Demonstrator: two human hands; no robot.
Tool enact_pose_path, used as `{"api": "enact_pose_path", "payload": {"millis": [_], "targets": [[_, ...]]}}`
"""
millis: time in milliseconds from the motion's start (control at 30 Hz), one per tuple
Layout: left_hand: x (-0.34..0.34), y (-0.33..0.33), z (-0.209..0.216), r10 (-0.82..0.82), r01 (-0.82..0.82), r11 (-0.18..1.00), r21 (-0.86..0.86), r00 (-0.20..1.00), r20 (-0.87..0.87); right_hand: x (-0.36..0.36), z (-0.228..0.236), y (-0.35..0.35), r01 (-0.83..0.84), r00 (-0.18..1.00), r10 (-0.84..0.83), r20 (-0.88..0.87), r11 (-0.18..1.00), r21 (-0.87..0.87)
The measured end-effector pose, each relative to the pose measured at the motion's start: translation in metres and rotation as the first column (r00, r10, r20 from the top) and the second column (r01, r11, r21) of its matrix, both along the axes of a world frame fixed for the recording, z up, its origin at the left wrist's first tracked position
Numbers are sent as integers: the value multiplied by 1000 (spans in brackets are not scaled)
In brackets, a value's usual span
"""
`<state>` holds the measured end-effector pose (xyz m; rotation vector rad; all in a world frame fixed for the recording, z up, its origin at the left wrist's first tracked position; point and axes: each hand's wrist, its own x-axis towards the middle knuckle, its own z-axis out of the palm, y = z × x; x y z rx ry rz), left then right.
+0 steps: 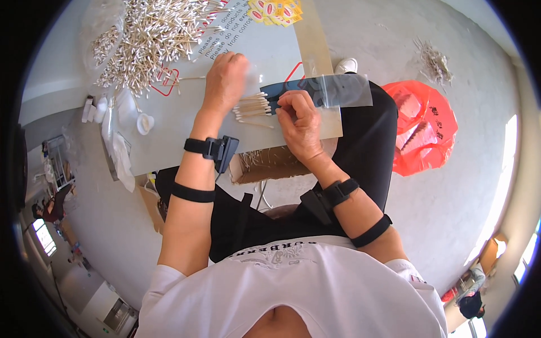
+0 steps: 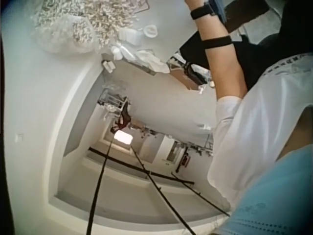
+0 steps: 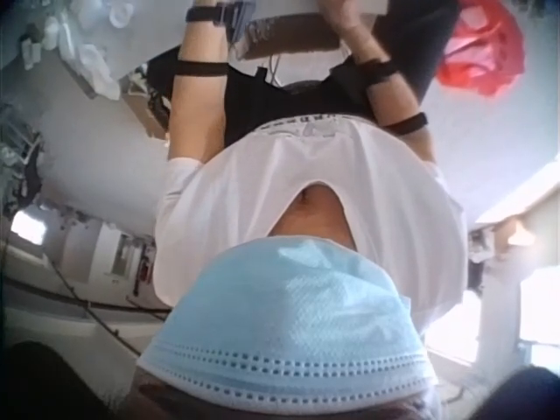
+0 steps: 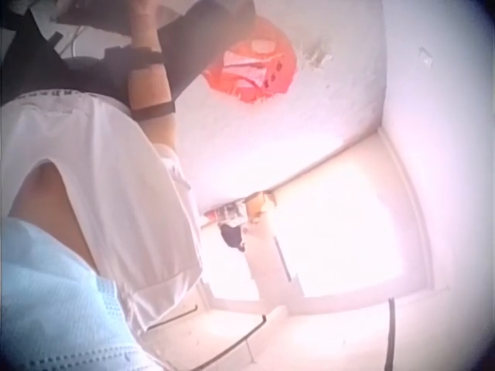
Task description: Manually organizing and aligning cotton swabs on a plastic sheet for packaging.
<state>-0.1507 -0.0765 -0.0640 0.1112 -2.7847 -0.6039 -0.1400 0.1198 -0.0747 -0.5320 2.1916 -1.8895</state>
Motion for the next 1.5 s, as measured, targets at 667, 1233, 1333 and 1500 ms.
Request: {"api": "enact_pose_path", "payload": {"millis": [667,1233,1333,1500], "targets": [[78,44,-19,439,-116,552,826,882,-169,2,-6,-29,26,983,-32,-181,999,-36],[95,54,-3,175,-173,985,-24,981,89,-2,-14,-38,46,999,-41,26,964,-263],[105,64,-1,183,-155,979,-133,957,227,-1,-14,-39,52,998,-45,31,961,-270],[108,70,-6,207,-181,975,-129,950,234,-1,-16,-39,61,997,-47,55,952,-299]]}}
